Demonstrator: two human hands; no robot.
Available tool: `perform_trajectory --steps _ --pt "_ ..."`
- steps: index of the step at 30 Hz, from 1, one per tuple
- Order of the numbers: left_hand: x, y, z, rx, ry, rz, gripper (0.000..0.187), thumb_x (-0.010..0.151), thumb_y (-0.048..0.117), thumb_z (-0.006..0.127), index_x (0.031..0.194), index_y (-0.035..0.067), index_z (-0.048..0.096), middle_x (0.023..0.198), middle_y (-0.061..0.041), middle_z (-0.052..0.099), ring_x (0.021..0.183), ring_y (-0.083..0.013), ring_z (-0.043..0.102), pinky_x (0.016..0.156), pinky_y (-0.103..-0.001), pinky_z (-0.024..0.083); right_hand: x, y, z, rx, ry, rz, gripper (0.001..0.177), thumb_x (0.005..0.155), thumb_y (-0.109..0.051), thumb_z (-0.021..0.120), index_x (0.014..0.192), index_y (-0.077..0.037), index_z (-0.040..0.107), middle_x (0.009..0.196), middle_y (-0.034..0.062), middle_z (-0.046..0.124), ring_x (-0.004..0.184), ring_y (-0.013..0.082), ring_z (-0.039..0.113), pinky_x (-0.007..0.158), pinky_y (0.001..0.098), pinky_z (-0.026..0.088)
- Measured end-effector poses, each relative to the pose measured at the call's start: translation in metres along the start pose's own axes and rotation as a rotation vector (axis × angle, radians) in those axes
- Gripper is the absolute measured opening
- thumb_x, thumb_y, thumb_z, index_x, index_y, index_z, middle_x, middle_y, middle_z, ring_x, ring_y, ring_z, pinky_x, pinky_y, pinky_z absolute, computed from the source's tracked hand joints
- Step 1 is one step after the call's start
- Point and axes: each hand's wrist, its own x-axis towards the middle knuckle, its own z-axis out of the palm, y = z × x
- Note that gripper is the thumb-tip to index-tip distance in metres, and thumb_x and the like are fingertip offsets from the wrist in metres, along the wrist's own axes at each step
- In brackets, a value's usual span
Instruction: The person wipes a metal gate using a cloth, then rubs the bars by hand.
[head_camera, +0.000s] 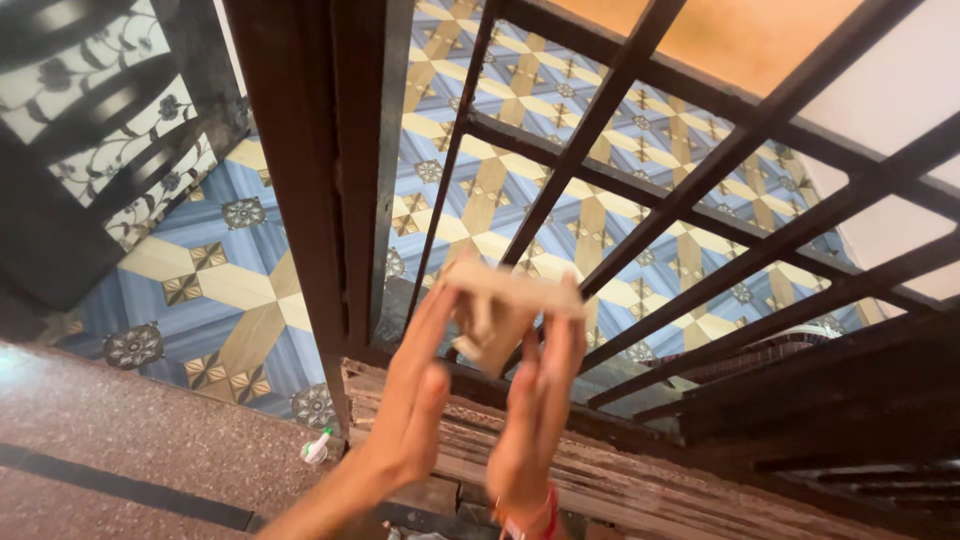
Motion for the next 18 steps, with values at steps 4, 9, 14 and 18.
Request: perform_trajectory --steps 4,9,14,18 --pt "0.062 0.024 0.004 -0.013 -0.094 0.128 0.089 0.113 0.067 0.018 0.162 -0.007 0.022 0.169 -0.031 0.029 0.16 -0.0452 0.029 0.132 -0.049 0.024 0.056 0.003 0.005 0.111 -0.096 -0.138 0.079 0.116 -0.055 0.018 0.167 0.006 0.019 0.178 0.0182 0.016 0.169 0.0307 0.015 0.137 0.0438 0.014" --pt "0.077 0.019 0.003 -0.08 -0.103 0.121 0.088 0.111 0.068 0.017 0.157 -0.005 0.036 0.158 -0.027 0.045 0.148 -0.0402 0.046 0.124 -0.044 0.035 0.059 0.019 0.01 0.244 -0.163 -0.106 0.078 0.116 -0.055 0.018 0.164 0.006 0.026 0.174 0.02 0.025 0.165 0.0302 0.022 0.136 0.0422 0.016" --pt "0.041 -0.027 0.005 -0.117 -0.125 -0.431 0.074 0.105 0.053 0.025 0.145 -0.003 0.051 0.132 -0.028 0.062 0.12 -0.0419 0.058 0.103 -0.042 0.045 0.031 0.065 0.015 0.241 -0.191 0.148 0.077 0.11 -0.054 0.015 0.16 0.003 0.029 0.168 0.0185 0.034 0.157 0.0282 0.032 0.129 0.0439 0.023" --pt "0.011 -0.027 -0.003 -0.005 -0.136 -0.167 0.074 0.11 0.05 0.031 0.15 -0.011 0.04 0.156 -0.03 0.045 0.147 -0.0424 0.043 0.118 -0.044 0.033 0.004 0.071 0.013 0.054 -0.187 0.054 0.068 0.111 -0.05 0.031 0.158 0.0 0.039 0.164 0.018 0.037 0.155 0.0296 0.037 0.128 0.0464 0.031"
